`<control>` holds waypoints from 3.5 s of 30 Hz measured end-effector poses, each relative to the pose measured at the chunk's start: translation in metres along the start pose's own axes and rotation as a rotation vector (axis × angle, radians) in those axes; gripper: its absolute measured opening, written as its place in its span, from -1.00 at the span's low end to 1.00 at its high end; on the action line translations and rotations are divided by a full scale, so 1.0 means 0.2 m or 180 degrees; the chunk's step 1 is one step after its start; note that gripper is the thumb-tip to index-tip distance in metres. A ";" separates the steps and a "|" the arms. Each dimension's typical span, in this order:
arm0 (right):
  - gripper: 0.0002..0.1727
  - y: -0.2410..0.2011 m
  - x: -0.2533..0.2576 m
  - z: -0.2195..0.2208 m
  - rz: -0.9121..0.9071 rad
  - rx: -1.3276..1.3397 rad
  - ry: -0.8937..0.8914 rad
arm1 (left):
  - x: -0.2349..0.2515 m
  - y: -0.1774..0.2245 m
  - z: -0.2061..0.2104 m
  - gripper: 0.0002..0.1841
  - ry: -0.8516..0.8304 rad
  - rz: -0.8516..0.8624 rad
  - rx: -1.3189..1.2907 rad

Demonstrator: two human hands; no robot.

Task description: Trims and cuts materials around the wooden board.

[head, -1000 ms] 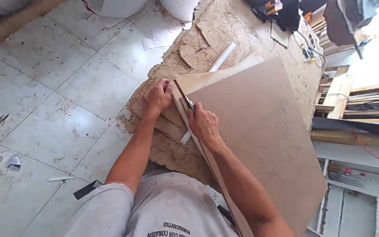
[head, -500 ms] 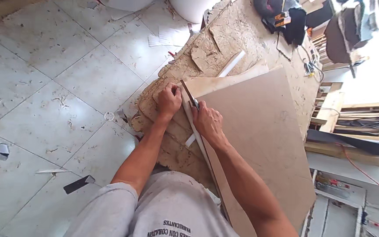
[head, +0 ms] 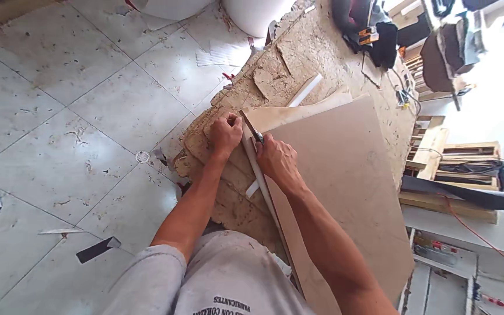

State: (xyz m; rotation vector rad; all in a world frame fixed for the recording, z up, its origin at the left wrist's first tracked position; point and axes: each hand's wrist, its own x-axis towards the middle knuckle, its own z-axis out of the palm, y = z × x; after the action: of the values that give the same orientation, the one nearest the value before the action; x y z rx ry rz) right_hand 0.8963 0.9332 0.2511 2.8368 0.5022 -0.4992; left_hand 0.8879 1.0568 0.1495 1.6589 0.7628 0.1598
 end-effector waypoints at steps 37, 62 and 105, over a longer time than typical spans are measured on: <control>-0.61 0.09 -0.28 0.06 0.0042 -0.0499 -0.0326 | -0.03 -0.10 0.09 -0.78 0.0737 0.0554 -0.0453; -0.61 0.44 -0.87 0.42 0.0163 -0.0333 -0.0078 | 0.03 -0.12 0.08 -0.80 0.1138 0.0735 -0.0404; -0.47 1.15 -2.11 1.19 0.1094 0.2891 0.0756 | -0.19 0.37 -0.58 -0.65 0.1989 0.0806 -0.1045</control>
State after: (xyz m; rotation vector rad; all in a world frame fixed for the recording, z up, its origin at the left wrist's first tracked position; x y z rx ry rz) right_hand 0.5383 0.5352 0.2221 3.7552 -0.2817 -0.3814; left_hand 0.8288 1.1279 0.2580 1.3845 0.9221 0.9655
